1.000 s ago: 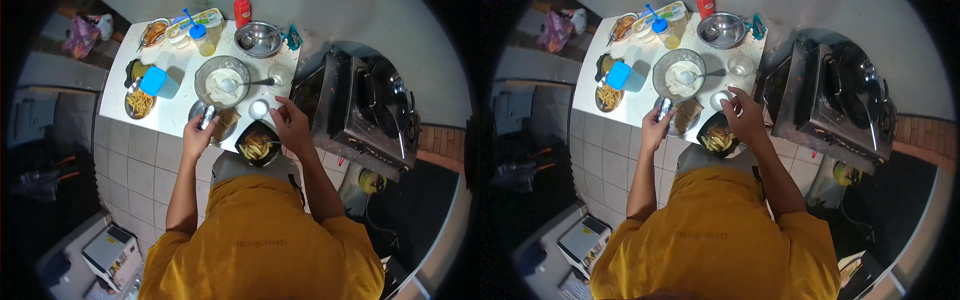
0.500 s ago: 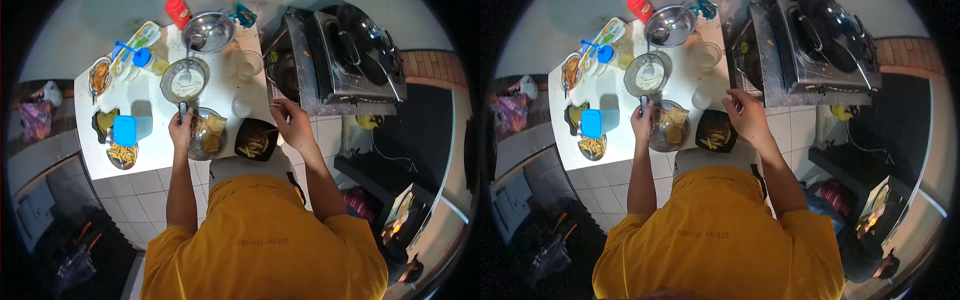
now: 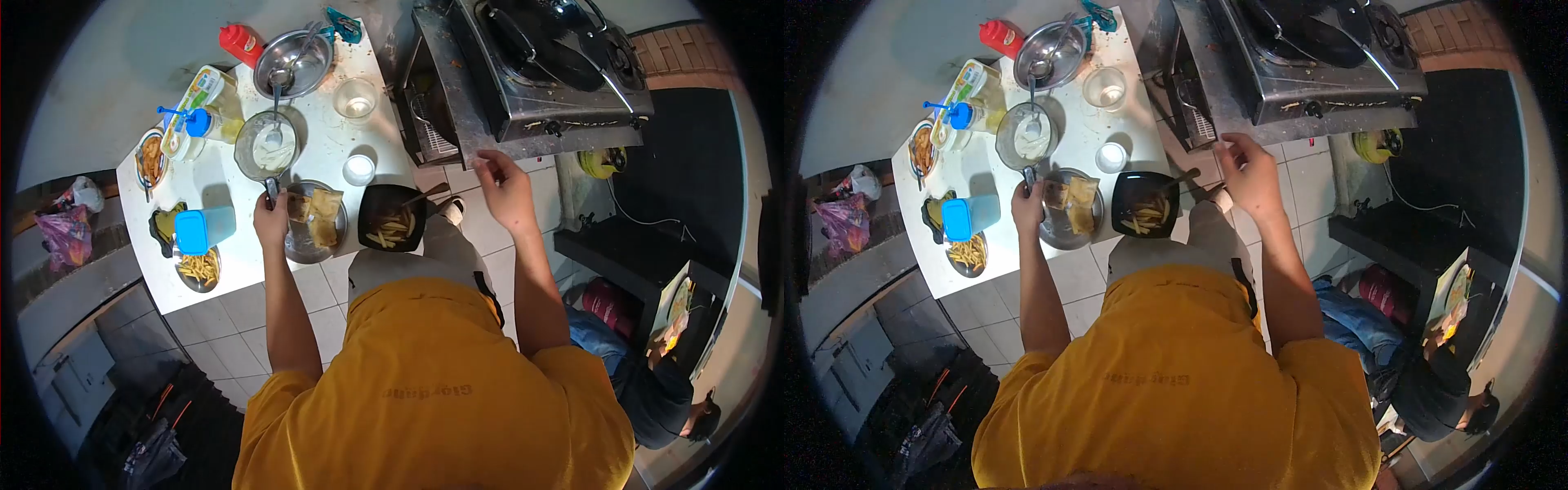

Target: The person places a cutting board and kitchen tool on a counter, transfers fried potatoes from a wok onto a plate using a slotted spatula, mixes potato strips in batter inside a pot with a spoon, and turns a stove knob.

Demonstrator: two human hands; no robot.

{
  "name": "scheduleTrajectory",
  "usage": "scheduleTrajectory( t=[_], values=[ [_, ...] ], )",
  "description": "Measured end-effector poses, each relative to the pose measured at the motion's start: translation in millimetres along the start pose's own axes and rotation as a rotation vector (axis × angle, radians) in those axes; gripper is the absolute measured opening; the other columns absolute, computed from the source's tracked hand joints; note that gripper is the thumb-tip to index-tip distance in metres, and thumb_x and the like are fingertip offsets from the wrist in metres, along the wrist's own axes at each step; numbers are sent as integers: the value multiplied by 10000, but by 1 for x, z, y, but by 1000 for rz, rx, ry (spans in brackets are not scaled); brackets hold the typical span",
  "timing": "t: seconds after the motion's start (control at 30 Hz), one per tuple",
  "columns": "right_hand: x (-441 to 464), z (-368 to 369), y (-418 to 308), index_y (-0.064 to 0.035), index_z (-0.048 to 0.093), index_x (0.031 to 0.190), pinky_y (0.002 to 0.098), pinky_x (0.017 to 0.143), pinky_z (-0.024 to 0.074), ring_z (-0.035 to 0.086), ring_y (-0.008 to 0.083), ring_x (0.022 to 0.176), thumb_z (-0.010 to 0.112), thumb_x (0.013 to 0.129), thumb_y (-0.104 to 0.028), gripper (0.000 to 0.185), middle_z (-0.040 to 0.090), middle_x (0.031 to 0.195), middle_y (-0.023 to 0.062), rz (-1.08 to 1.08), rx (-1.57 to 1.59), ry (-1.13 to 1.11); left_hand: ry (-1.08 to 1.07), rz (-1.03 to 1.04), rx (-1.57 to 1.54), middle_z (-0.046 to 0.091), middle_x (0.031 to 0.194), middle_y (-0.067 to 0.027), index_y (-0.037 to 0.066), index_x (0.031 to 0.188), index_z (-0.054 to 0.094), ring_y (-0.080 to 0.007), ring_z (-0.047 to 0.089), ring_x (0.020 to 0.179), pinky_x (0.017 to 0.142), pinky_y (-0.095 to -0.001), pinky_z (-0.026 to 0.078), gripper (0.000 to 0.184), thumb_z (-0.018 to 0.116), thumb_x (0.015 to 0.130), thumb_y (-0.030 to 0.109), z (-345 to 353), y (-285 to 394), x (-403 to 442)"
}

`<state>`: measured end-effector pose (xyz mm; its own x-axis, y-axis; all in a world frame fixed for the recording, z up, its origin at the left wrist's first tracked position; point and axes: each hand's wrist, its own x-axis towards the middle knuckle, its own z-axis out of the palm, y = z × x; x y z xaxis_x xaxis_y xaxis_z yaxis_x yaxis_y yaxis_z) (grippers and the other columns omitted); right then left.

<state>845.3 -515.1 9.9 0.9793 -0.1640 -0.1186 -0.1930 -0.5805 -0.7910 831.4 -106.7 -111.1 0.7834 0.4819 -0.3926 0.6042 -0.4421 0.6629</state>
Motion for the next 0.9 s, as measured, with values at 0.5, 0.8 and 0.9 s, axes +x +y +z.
scheduleTrajectory(
  t=[0.5, 0.8, 0.9],
  values=[
    [120, -143, 204, -99, 552, 1114, 495, 810, 498, 657, 367, 882, 515, 893, -432, 402, 662, 983, 155, -269, -1139, 5, 258, 210, -512, 657, 933, -41, -22, 1044, 637, -89, 587, 856, 775, -221, 458, 214, 644, 916, 149, 117, 115, -190],
    [137, -139, 214, -91, 677, 859, 423, 746, 476, 668, 284, 805, 491, 915, -404, 368, 686, 804, 105, -597, -1218, -55, 64, 265, -602, 652, 892, -12, -6, 1017, 647, -64, 574, 813, 745, -200, 449, 189, 660, 906, 147, 168, 117, -300],
    [139, -133, 220, -113, 693, 819, 408, 732, 472, 677, 267, 792, 464, 934, -395, 381, 698, 798, 104, -670, -1255, 17, 79, 292, -575, 661, 901, -18, -5, 1019, 650, -71, 583, 824, 762, -213, 455, 176, 648, 912, 134, 153, 104, -315]
  ],
)
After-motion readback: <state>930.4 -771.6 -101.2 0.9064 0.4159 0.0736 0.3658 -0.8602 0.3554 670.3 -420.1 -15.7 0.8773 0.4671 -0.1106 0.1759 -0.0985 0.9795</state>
